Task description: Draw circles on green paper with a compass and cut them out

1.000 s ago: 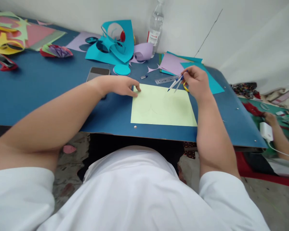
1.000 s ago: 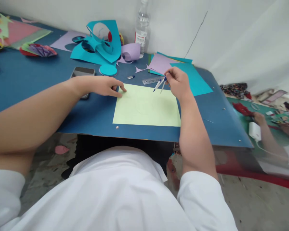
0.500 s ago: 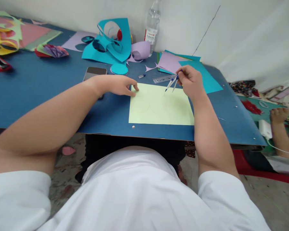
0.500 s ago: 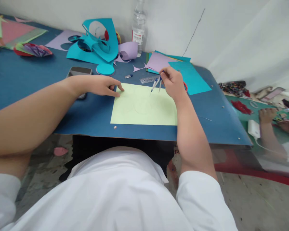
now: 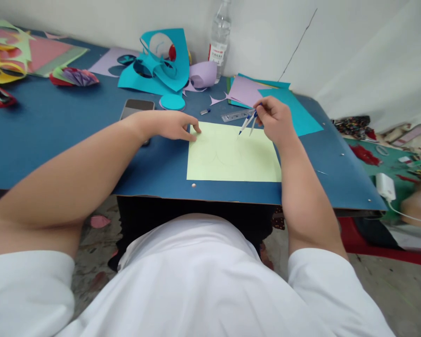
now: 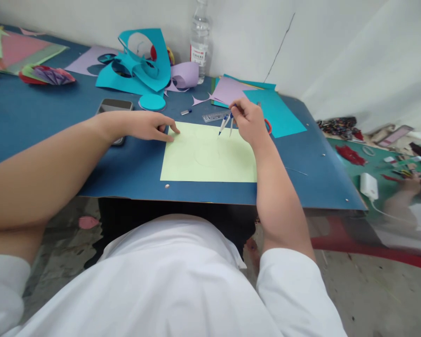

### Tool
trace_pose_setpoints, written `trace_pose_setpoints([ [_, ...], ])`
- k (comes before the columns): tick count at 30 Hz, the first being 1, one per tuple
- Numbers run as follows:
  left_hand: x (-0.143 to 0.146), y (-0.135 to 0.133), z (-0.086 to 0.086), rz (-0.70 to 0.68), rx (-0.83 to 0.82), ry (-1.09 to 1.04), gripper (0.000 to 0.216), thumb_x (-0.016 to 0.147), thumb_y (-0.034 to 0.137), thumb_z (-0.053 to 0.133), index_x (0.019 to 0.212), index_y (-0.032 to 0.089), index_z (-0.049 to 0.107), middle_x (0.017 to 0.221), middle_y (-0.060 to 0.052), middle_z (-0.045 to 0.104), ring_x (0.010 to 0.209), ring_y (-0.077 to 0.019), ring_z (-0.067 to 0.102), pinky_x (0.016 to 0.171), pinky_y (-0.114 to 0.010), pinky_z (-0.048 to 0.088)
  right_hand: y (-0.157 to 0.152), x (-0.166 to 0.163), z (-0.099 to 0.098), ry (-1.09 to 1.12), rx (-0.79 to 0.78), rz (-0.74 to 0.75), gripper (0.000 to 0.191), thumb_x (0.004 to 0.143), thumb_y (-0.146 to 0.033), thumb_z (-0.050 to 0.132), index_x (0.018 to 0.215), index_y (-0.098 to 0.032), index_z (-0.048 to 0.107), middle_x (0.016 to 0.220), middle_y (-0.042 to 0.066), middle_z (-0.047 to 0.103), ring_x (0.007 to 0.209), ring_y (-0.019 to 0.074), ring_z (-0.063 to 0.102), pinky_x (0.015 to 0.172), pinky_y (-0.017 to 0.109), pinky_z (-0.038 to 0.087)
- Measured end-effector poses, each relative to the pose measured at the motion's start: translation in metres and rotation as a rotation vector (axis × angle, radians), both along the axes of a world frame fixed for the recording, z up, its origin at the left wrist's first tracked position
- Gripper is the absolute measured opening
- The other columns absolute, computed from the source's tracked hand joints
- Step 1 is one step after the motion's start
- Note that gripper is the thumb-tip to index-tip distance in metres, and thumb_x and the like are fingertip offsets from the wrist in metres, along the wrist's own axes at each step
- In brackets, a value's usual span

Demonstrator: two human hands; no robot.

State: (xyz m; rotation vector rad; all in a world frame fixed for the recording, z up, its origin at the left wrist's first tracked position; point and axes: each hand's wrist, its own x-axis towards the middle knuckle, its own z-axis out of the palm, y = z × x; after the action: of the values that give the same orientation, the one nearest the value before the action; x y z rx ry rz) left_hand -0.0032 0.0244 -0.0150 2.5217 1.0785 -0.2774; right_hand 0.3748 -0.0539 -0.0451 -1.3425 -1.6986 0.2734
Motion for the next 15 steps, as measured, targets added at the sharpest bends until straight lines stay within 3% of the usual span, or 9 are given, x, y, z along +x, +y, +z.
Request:
trace_pose_setpoints([
  [6, -0.0007, 0.0032, -0.0027, -0.010, 0.009, -0.004, 0.089, 0.099, 0.081, 0.072, 0.176, 0.037, 0.081, 0.125, -0.013, 0.089, 0.114, -0.0386, 0.084, 0.092, -0.038, 0.055, 0.0004, 0.0013, -0.0006, -0.011, -0.002, -0.010, 0.064, 0.100, -0.100, 0.080, 0.104, -0.035, 0.079, 0.080, 0.003, 0.067, 0.077, 0.0306, 0.074, 0.081, 0.053, 0.071],
  [15, -0.0007, 0.0030, -0.0022, 0.006, -0.010, -0.021, 0.093, 0.095, 0.086, 0.077, 0.175, 0.038, 0.082, 0.124, -0.013, 0.089, 0.117, -0.0416, 0.084, 0.097, -0.040, 0.056, 0.0029, 0.0065, -0.0032, -0.022, -0.001, 0.018, 0.057, 0.106, -0.091, 0.082, 0.110, -0.034, 0.082, 0.083, 0.003, 0.068, 0.080, 0.0310, 0.077, 0.082, 0.052, 0.071],
])
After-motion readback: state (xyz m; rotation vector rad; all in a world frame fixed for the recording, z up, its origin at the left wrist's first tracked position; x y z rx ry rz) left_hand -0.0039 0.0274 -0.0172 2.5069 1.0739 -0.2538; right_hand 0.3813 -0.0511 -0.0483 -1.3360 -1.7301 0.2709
